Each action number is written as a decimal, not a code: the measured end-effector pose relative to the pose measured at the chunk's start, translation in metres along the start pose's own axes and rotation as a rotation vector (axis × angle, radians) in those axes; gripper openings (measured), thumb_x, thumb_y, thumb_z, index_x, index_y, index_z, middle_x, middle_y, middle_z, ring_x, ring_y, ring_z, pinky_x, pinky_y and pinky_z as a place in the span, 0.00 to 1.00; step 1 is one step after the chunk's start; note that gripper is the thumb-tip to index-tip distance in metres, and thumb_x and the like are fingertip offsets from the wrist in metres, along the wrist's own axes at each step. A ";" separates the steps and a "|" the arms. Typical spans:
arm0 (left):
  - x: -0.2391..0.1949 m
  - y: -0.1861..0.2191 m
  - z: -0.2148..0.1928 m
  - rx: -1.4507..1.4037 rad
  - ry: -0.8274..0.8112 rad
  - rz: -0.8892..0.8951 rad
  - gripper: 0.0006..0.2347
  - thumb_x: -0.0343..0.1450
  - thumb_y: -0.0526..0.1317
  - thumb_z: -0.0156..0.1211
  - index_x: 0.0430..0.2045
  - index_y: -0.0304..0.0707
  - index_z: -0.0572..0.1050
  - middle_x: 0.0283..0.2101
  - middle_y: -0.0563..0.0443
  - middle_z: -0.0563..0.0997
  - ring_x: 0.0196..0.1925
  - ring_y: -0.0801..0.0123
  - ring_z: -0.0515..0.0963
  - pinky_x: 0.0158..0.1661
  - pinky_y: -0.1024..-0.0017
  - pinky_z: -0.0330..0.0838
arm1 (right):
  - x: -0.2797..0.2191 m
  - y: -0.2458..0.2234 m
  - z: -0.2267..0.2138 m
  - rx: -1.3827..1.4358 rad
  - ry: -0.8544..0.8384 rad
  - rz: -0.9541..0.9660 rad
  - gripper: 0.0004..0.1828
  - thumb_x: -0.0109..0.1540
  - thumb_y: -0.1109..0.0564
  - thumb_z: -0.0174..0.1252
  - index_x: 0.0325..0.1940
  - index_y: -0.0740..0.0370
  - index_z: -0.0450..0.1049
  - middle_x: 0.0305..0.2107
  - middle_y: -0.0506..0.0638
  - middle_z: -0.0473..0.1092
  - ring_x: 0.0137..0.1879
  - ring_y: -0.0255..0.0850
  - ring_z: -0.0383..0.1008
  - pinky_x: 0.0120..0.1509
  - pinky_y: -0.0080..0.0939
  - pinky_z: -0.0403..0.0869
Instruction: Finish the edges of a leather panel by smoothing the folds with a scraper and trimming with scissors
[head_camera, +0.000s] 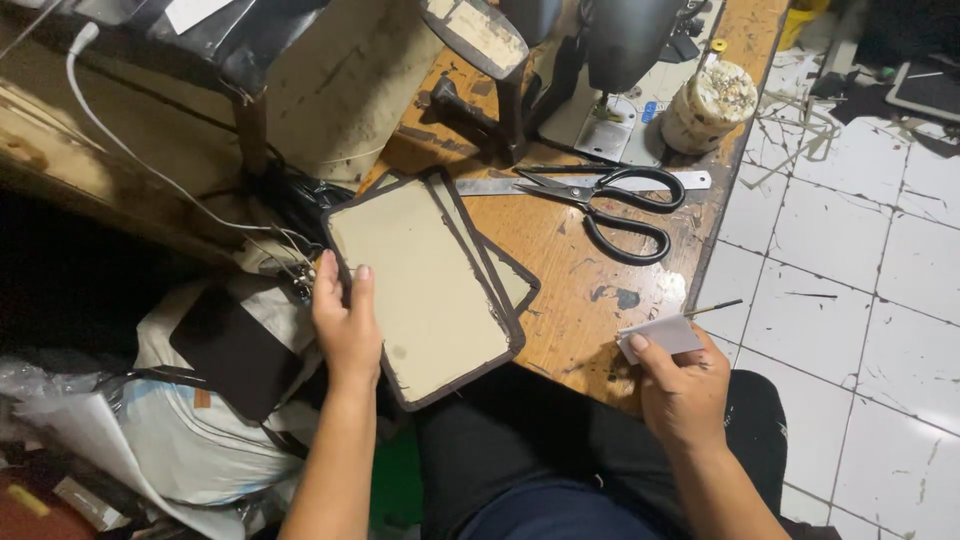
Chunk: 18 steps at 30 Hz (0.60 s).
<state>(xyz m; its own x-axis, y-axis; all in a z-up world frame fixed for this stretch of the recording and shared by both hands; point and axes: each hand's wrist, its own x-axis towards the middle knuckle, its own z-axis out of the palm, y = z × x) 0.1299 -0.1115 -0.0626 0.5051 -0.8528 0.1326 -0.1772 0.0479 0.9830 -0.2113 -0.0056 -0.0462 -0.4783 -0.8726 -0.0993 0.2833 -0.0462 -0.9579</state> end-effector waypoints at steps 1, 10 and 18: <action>-0.009 0.003 -0.004 0.017 -0.065 0.012 0.30 0.73 0.46 0.57 0.68 0.29 0.58 0.70 0.34 0.64 0.71 0.53 0.65 0.66 0.60 0.59 | -0.001 -0.003 0.002 -0.011 -0.007 0.018 0.07 0.59 0.63 0.64 0.33 0.69 0.72 0.24 0.57 0.72 0.25 0.45 0.71 0.30 0.40 0.72; -0.093 0.004 -0.040 0.024 -0.359 -0.180 0.50 0.61 0.45 0.68 0.74 0.43 0.37 0.77 0.33 0.49 0.75 0.50 0.57 0.68 0.58 0.54 | 0.012 -0.004 0.008 -0.076 -0.067 0.014 0.06 0.59 0.62 0.64 0.35 0.66 0.74 0.28 0.51 0.73 0.35 0.38 0.73 0.43 0.35 0.72; -0.102 0.011 -0.023 0.067 -0.350 -0.298 0.46 0.62 0.34 0.70 0.76 0.42 0.45 0.50 0.46 0.78 0.44 0.69 0.84 0.47 0.75 0.77 | 0.015 -0.010 0.019 0.070 -0.028 0.087 0.11 0.57 0.63 0.64 0.38 0.67 0.70 0.27 0.51 0.68 0.34 0.40 0.70 0.39 0.36 0.72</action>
<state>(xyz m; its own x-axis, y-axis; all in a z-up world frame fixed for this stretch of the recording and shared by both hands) 0.0962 -0.0121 -0.0619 0.2284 -0.9493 -0.2161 -0.1274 -0.2492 0.9600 -0.2056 -0.0280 -0.0331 -0.4262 -0.8880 -0.1725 0.3807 -0.0031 -0.9247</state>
